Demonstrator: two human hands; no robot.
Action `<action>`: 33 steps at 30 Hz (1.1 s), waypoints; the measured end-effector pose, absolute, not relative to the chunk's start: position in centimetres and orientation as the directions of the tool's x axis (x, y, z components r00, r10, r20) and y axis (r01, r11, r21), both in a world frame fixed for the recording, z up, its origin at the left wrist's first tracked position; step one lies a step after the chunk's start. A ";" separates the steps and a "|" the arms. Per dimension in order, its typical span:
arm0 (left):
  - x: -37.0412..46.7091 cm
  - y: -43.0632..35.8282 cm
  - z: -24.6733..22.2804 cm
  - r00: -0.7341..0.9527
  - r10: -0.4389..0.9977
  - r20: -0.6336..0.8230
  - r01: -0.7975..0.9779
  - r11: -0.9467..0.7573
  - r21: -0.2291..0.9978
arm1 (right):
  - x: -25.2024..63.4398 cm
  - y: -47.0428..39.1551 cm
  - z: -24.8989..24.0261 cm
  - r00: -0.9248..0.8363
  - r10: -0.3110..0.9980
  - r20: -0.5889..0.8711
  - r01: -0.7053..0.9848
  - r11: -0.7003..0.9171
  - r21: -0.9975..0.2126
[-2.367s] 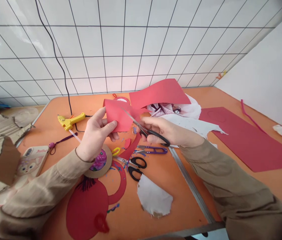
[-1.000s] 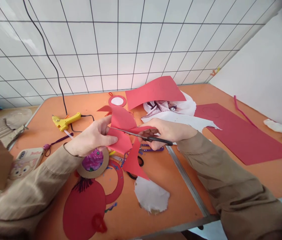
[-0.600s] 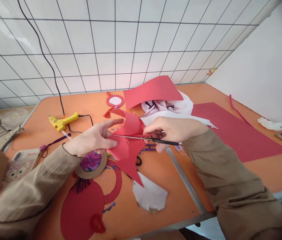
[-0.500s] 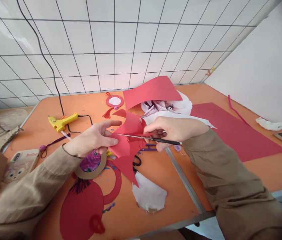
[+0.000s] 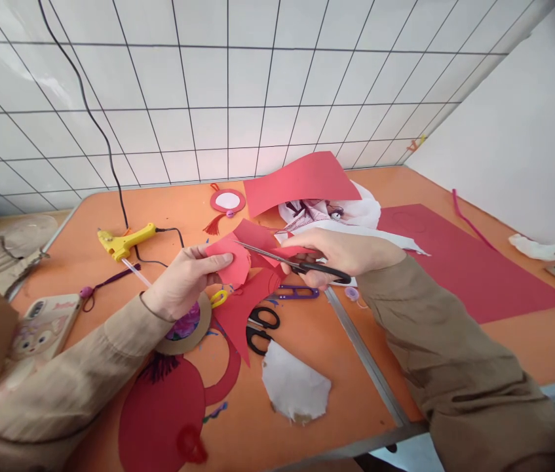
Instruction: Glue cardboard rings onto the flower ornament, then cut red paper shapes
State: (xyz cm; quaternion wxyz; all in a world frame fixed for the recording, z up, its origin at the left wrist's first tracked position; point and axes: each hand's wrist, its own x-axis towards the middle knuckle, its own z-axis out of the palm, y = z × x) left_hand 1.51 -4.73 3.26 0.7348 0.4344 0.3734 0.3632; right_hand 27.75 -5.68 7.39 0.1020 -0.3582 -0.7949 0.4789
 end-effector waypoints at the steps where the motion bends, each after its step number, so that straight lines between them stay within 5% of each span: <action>1: 1.6 -4.8 3.3 0.456 0.859 -0.234 -0.206 0.357 0.911 | 27.6 -5.8 7.6 -0.741 0.646 -0.183 0.454 0.281 -0.846; 13: 1.9 -5.6 3.4 0.506 0.827 -0.244 -0.106 0.340 0.934 | 26.2 -5.6 5.8 -0.781 0.608 -0.147 0.296 0.154 -0.943; 21: 1.7 -5.3 3.7 0.577 0.766 -0.283 -0.051 0.379 0.924 | 26.2 -6.2 7.5 -0.675 0.656 -0.337 0.513 0.089 -0.853; 33: 1.8 -5.7 3.3 0.581 0.740 -0.339 -0.057 0.453 0.890 | 25.9 -6.4 7.3 -0.705 0.647 -0.289 0.454 0.099 -0.886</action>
